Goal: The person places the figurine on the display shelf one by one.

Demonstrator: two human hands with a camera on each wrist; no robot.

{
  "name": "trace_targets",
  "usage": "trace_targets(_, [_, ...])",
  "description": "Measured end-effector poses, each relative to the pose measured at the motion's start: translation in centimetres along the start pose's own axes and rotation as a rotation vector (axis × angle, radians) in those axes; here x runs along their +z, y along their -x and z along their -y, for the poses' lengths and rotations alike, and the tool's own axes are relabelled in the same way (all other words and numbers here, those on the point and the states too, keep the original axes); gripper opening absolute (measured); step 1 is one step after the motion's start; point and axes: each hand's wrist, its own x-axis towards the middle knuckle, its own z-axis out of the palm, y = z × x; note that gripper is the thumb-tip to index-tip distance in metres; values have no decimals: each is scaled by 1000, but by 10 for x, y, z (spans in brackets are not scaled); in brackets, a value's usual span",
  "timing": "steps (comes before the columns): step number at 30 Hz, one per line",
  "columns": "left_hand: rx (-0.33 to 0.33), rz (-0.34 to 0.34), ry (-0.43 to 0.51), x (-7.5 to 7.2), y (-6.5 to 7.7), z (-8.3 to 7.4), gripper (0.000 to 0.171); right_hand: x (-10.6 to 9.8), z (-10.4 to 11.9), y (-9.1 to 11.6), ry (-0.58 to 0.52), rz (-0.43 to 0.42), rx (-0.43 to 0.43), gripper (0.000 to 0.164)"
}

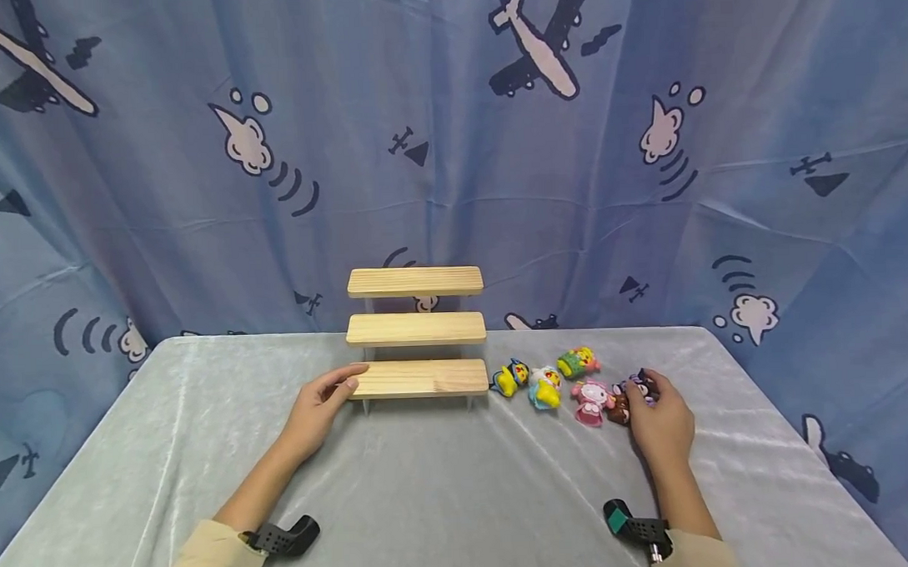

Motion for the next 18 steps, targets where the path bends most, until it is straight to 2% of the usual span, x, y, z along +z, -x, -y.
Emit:
trace_targets(11, [-19, -5, 6, 0, 2, -3, 31, -2, 2, 5, 18, 2, -1, 56])
trace_targets(18, [-21, -4, -2, -1, 2, -4, 32, -2, 2, 5, -54, -56, 43, 53])
